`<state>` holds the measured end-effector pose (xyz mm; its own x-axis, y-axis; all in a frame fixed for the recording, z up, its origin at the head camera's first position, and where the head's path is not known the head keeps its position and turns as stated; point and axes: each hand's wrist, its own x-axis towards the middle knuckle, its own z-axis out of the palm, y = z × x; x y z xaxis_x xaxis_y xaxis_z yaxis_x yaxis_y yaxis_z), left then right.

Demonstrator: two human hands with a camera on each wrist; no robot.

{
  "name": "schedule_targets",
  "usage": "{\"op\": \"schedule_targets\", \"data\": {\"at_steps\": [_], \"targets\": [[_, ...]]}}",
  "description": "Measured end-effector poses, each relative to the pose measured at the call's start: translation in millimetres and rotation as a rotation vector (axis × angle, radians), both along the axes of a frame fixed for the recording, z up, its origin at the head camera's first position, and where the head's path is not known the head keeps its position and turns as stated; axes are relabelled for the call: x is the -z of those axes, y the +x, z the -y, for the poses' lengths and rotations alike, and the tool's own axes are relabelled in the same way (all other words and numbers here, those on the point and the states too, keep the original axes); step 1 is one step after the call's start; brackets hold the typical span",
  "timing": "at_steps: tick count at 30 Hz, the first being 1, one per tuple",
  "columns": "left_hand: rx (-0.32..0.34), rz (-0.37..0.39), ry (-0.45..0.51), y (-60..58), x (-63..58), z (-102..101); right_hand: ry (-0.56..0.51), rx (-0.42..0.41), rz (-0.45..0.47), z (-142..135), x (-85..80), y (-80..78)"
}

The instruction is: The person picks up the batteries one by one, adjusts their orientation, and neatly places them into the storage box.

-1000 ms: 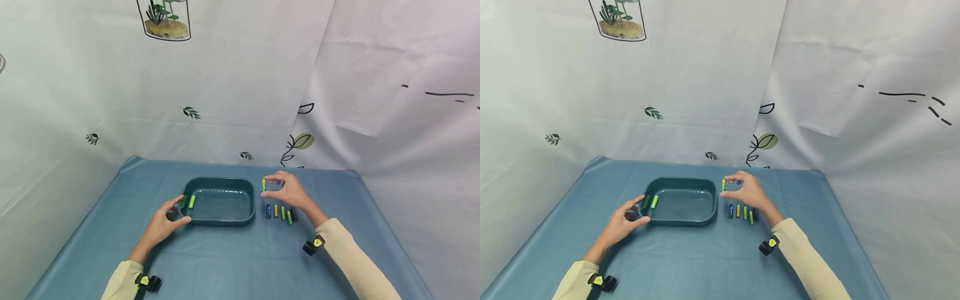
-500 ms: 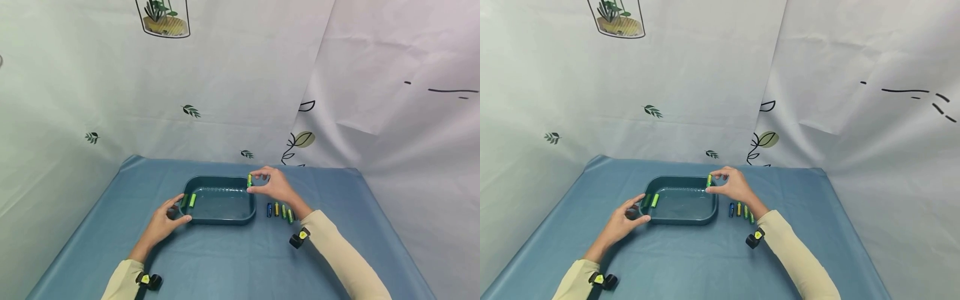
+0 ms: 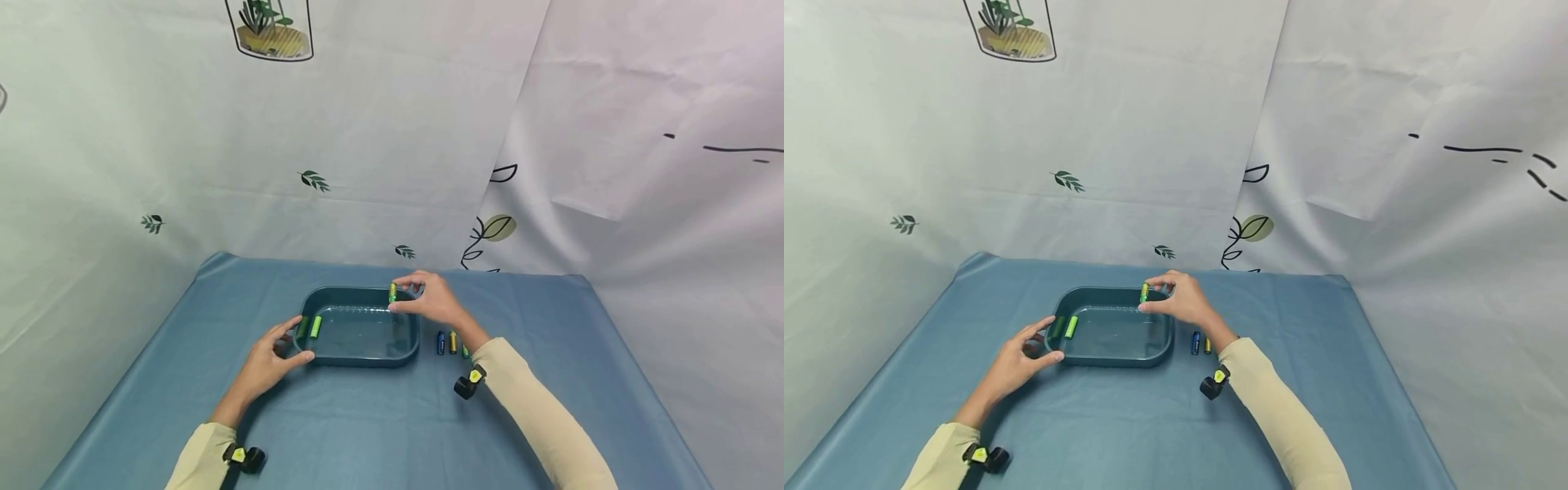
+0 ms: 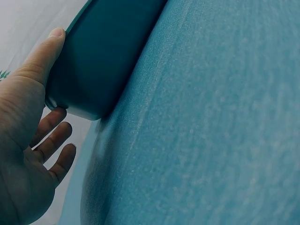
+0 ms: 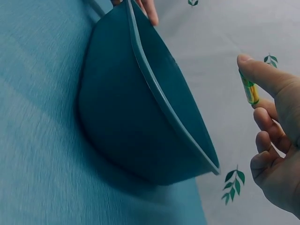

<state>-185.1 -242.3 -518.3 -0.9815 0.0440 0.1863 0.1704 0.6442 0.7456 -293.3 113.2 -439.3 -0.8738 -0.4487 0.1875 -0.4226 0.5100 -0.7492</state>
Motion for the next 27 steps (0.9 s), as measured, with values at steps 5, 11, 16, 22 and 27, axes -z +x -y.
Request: {"op": "schedule_targets", "data": {"at_steps": [5, 11, 16, 22, 27], "targets": [[0.000, -0.002, 0.002, -0.3, -0.9, -1, -0.007, -0.009, 0.000, 10, 2.2, -2.6], [0.003, -0.003, 0.003, 0.2, -0.9, -2, 0.003, -0.033, 0.008, 21, 5.7, -3.7], [0.002, -0.009, 0.003, 0.4, -0.4, -2, 0.008, -0.061, 0.007, 31, 6.5, -5.5], [0.002, -0.014, -0.005, 0.3, 0.3, -2, 0.032, -0.090, 0.008, 40, 9.0, -6.9], [0.003, -0.020, -0.003, 0.3, 0.6, -2, 0.023, -0.114, 0.028, 49, 12.2, -5.4]]}}
